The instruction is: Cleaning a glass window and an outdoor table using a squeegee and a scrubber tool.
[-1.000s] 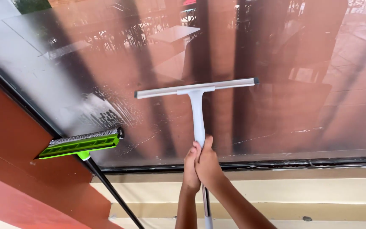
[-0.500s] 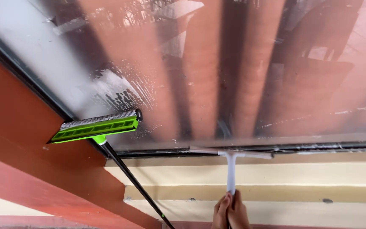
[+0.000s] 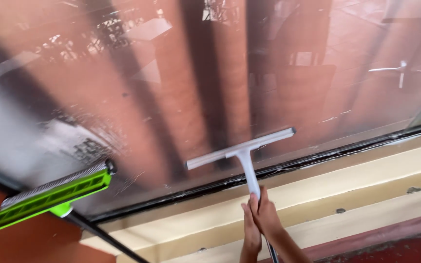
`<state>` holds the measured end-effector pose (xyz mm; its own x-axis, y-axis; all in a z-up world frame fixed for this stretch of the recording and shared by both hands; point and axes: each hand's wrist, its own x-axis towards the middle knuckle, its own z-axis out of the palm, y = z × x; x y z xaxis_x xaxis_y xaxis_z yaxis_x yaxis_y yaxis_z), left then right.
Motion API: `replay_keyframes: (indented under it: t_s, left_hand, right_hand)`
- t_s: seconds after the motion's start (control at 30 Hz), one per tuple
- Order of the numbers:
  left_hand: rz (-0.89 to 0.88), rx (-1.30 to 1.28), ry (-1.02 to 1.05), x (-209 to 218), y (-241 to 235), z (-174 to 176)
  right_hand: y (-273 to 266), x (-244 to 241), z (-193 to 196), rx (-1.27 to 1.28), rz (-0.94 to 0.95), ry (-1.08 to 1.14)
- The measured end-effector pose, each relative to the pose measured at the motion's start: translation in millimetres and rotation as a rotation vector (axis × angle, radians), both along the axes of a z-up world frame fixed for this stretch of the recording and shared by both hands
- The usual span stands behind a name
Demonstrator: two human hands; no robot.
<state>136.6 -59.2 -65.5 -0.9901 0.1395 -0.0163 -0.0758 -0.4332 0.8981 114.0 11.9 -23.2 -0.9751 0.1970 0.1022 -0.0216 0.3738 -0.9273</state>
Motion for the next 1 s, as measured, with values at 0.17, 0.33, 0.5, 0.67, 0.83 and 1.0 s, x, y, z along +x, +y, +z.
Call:
replay_keyframes:
  t_s: [0.17,0.33,0.5,0.67,0.83,1.0]
  left_hand:
    - [0.063,0.227,-0.157,11.5,22.4,-186.0]
    - [0.078,0.186,-0.210,25.2,17.6,-118.8]
    - [-0.064,-0.060,0.228,-9.7,39.8,11.9]
    - [-0.027,-0.015,0.279,-39.7,87.9,92.4]
    - [0.022,0.037,0.106,-53.4,110.9,5.4]
    - [0.058,0.111,-0.208,-14.3,137.8,-100.1]
  right_hand:
    - [23.4,19.7,-148.0,0.162,0.052,-0.282]
    - [34.0,45.0,-78.8,-0.075,0.097,-0.165]
    - [67.6,14.8,0.8,-0.150,0.111,0.295]
    - [102.3,-28.9,78.7,-0.212,0.034,0.148]
    - [118.4,-40.2,-14.4,-0.111,0.006,0.135]
    - [136.7,-4.8,-131.0,-0.135,-0.017,-0.138]
